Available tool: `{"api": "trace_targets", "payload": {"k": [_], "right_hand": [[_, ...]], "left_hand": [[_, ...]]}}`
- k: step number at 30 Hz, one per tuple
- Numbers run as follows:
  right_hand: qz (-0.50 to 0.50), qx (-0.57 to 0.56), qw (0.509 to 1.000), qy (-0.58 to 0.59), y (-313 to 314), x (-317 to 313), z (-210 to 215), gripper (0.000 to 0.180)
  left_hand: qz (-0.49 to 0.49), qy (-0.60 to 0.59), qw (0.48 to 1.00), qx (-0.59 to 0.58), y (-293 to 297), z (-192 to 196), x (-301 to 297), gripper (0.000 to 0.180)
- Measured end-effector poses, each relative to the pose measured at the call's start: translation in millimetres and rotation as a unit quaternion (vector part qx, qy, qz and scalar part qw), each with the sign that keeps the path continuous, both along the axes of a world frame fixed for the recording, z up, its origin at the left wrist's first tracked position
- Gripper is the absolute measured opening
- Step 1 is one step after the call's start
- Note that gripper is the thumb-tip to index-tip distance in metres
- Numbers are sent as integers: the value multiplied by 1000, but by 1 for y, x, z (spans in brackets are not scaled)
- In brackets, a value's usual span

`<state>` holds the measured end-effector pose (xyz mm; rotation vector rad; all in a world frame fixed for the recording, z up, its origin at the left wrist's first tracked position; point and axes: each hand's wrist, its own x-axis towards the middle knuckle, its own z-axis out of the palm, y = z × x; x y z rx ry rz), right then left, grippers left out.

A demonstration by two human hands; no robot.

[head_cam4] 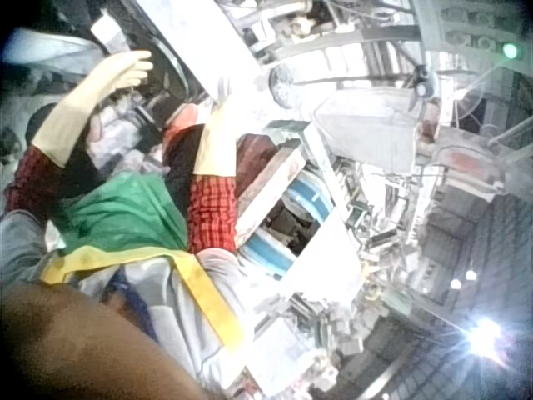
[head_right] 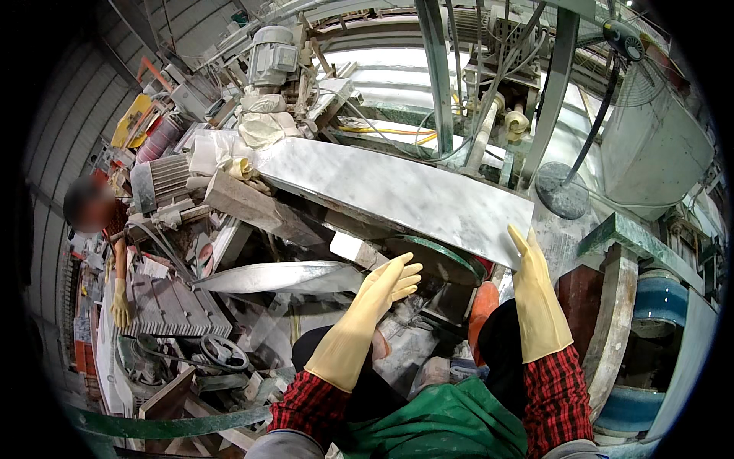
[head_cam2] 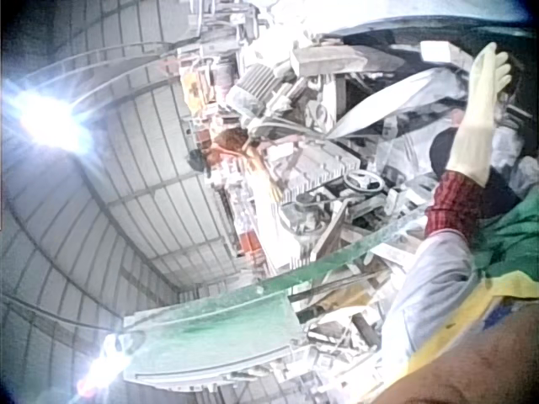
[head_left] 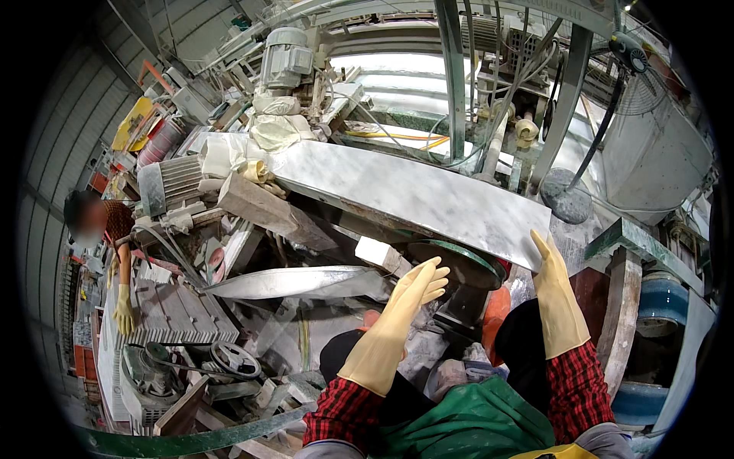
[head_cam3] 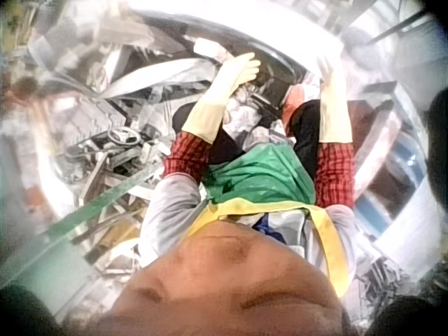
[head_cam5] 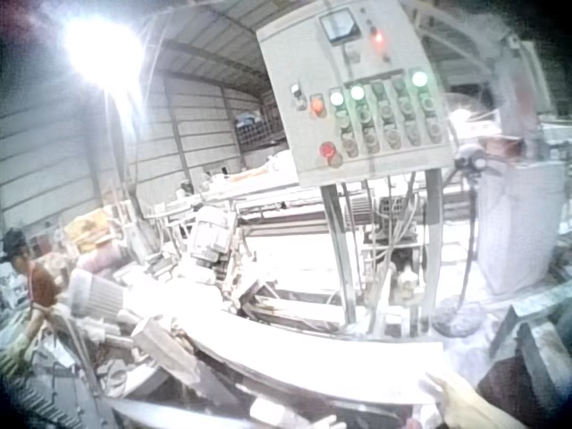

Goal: The person repeatedly picks up rectangular ceramic tiles and presses them against a rotating red polishing wheel to smooth the edges. They handle the tiles one at a time, flipping them to treat different sides, and place them back on a nearby surface after each pass.

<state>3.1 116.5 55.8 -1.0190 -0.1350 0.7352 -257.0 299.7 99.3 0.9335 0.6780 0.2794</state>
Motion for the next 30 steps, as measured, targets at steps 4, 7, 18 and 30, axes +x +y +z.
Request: {"api": "trace_targets", "payload": {"k": [4,7,18,30], "right_hand": [[-16,-31,999,25,8,1,3,44],[-21,-40,999,17,11,-1,6,45],[15,-56,998,-15,18,-4,5,53],[44,-87,989,-110,9,7,-5,60]], "left_hand": [[0,10,1000,3,0,-1,0,55],[1,6,1000,3,0,2,0,56],[0,12,1000,4,-2,12,-3,59],[7,4,1000,2,-1,8,-2,56]]}}
